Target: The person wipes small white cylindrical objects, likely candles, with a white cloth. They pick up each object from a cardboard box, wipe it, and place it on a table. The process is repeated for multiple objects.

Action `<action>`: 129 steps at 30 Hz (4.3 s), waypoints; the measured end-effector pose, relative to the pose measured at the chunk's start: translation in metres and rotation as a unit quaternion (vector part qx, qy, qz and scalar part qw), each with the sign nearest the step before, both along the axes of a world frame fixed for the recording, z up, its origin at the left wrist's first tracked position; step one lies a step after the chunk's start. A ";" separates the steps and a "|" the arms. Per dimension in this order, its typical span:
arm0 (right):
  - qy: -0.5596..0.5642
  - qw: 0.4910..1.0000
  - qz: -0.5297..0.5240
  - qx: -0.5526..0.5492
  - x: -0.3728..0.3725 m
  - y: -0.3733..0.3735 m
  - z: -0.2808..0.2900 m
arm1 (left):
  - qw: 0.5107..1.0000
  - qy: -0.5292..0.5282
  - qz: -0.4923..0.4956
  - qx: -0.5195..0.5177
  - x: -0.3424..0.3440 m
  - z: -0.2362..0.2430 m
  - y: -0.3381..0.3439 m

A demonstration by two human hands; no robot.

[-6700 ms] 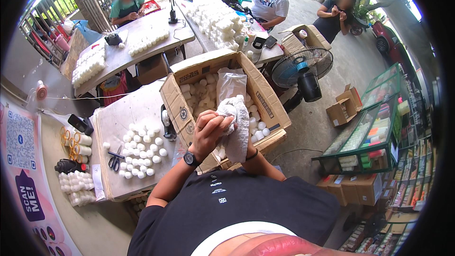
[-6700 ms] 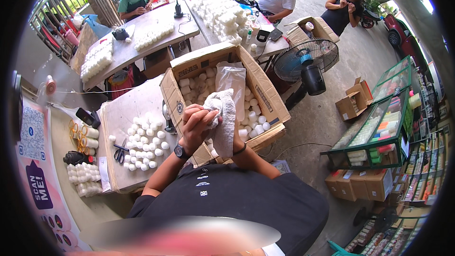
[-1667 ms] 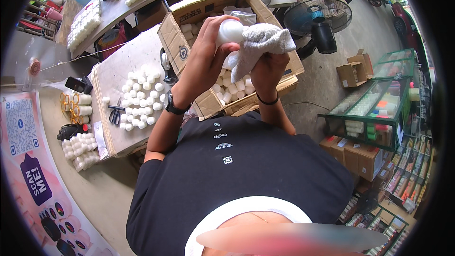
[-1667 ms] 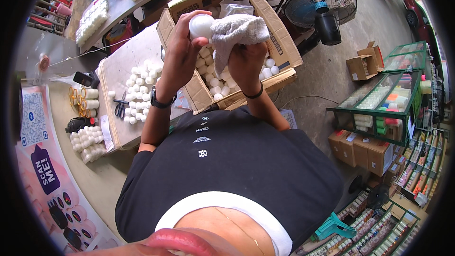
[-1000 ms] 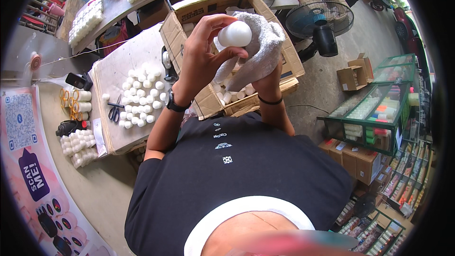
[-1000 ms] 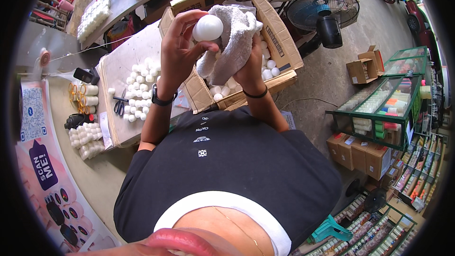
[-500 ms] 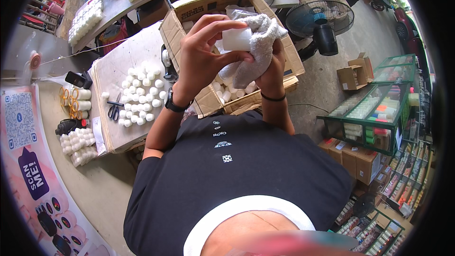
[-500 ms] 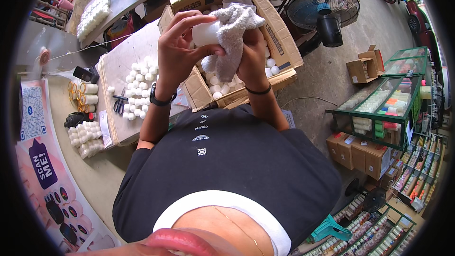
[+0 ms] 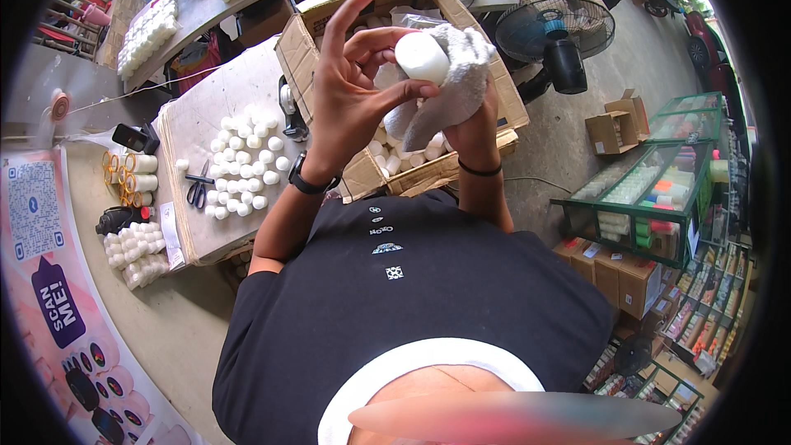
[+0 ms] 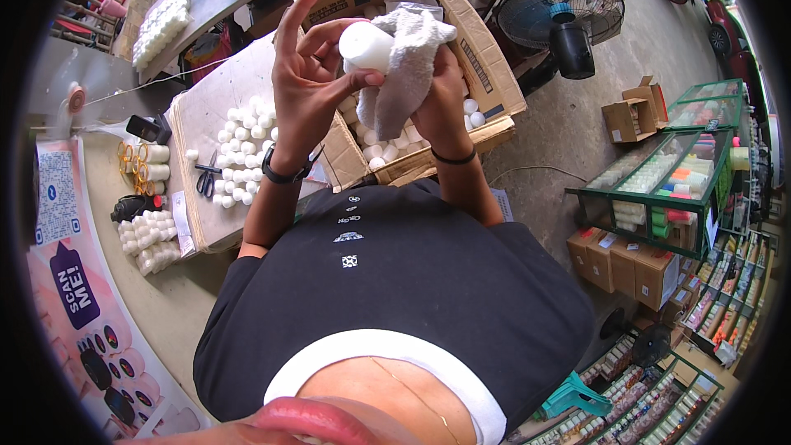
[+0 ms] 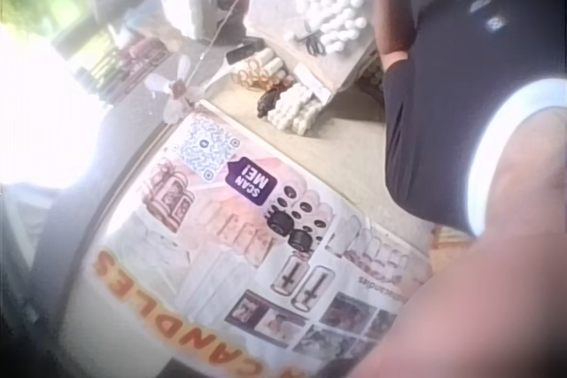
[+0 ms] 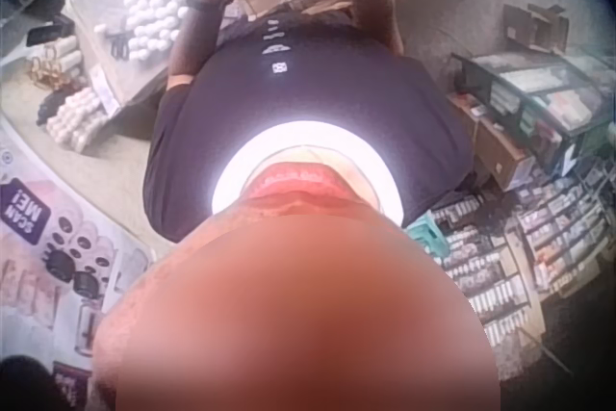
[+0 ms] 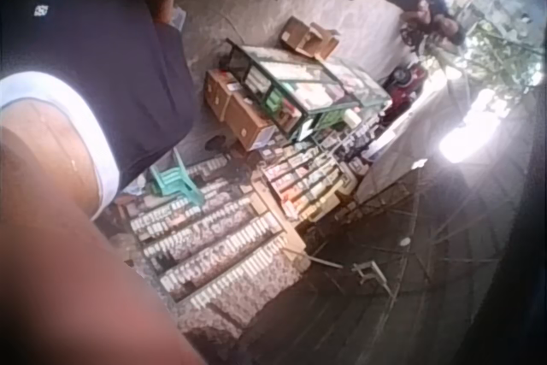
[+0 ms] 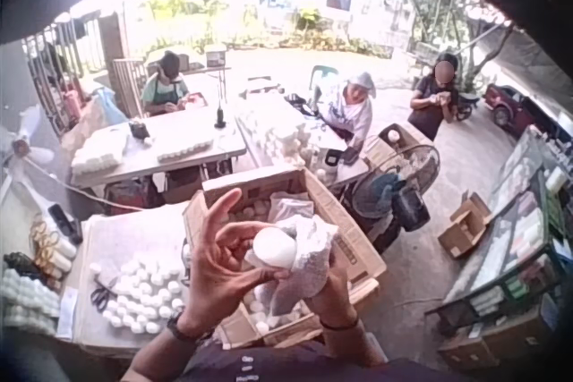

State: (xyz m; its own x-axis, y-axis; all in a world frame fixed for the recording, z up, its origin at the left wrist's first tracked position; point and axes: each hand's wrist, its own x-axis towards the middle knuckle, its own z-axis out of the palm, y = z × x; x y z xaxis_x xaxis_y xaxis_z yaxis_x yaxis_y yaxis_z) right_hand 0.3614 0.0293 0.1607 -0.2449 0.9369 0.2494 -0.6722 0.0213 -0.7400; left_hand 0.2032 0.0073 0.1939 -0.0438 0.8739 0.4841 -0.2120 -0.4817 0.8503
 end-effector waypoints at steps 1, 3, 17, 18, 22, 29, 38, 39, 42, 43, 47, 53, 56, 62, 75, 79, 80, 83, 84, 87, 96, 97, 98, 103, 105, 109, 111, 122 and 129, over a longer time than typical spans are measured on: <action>-0.011 1.000 -0.010 -0.002 -0.002 -0.001 0.000 | 1.000 0.005 -0.003 -0.002 0.000 0.000 -0.001; -0.035 0.998 -0.045 0.006 -0.006 -0.003 -0.001 | 1.000 0.006 -0.005 0.006 0.001 -0.001 -0.001; -0.139 0.985 -0.075 0.074 0.004 -0.001 -0.017 | 0.989 0.112 0.068 0.075 0.006 -0.004 -0.006; -0.201 0.968 -0.080 0.131 0.005 -0.002 -0.014 | 0.985 0.125 0.077 0.085 0.006 -0.005 -0.005; -0.237 0.966 -0.069 0.080 0.002 -0.003 -0.007 | 0.961 0.200 0.144 0.126 0.004 -0.011 -0.001; -0.205 0.959 -0.194 0.019 -0.016 0.001 -0.012 | 0.967 0.192 0.124 0.109 -0.001 -0.024 0.000; -0.115 0.991 -0.063 0.002 -0.015 0.002 -0.016 | 0.966 0.199 0.133 0.101 -0.012 -0.033 0.002; -0.140 0.987 -0.074 0.007 -0.016 0.004 -0.017 | 0.965 0.200 0.132 0.105 -0.012 -0.032 0.002; -0.253 0.947 -0.162 0.112 -0.018 0.007 -0.018 | 0.957 0.227 0.146 0.110 -0.013 -0.029 -0.001; -0.288 0.934 -0.178 0.111 -0.019 0.008 -0.018 | 0.953 0.236 0.155 0.110 -0.014 -0.028 -0.001; -0.179 0.977 -0.118 0.000 -0.023 0.009 -0.018 | 0.952 0.248 0.152 0.100 -0.016 -0.028 0.001; -0.143 0.982 -0.102 -0.076 -0.026 0.019 -0.041 | 0.978 0.159 0.125 0.044 -0.023 -0.037 0.002; -0.073 0.989 -0.068 -0.111 -0.019 0.025 -0.064 | 0.993 0.002 0.095 -0.067 -0.040 -0.048 0.001; 0.084 0.948 0.162 -0.262 0.014 0.044 -0.098 | 0.939 -0.200 0.194 -0.201 -0.144 -0.100 -0.010; 0.039 0.948 0.020 -0.315 0.017 0.067 -0.064 | 0.752 0.235 0.548 -0.280 -0.438 -0.246 -0.040; 0.020 0.958 0.148 -0.244 0.015 0.070 -0.062 | 0.684 0.425 0.506 -0.309 -0.473 -0.294 -0.027; -0.068 0.951 0.083 -0.290 0.014 0.071 -0.062 | 0.667 0.479 0.483 -0.304 -0.478 -0.310 -0.026; -0.140 0.936 0.039 -0.322 0.015 0.068 -0.058 | 0.662 0.488 0.444 -0.355 -0.486 -0.362 -0.024; -0.147 0.937 0.054 -0.314 0.017 0.065 -0.055 | 0.651 0.501 0.431 -0.372 -0.488 -0.378 -0.022; -0.191 0.943 0.041 -0.271 0.026 0.058 -0.048 | 0.655 0.512 0.402 -0.384 -0.494 -0.419 -0.016; -0.401 0.868 -0.232 -0.176 0.032 0.036 -0.006 | 0.595 0.565 0.337 -0.462 -0.486 -0.457 0.004; -0.417 0.845 -0.308 -0.128 0.030 0.030 0.002 | 0.564 0.581 0.349 -0.472 -0.482 -0.443 0.008; -0.390 0.842 -0.352 -0.122 0.028 0.025 0.008 | 0.547 0.581 0.376 -0.471 -0.472 -0.426 0.012; -0.524 0.774 -0.344 -0.086 0.013 0.051 -0.029 | 0.641 0.572 0.491 -0.142 -0.374 -0.282 0.069; -0.536 0.780 -0.307 -0.097 0.020 0.061 -0.051 | 0.685 0.585 0.431 -0.051 -0.319 -0.219 0.097; -0.479 0.824 -0.272 -0.132 0.033 0.066 -0.068 | 0.806 0.539 0.241 0.039 -0.217 -0.146 0.137; -0.507 0.829 -0.209 -0.109 0.029 0.065 -0.068 | 0.789 0.587 0.147 0.102 -0.181 -0.139 0.164; 0.025 0.983 0.022 -0.181 0.049 0.033 -0.059 | 0.517 0.855 -0.013 -0.027 -0.120 -0.216 0.255; -0.006 0.985 -0.089 -0.149 0.045 0.006 -0.118 | 0.521 0.844 -0.106 -0.068 -0.129 -0.210 0.245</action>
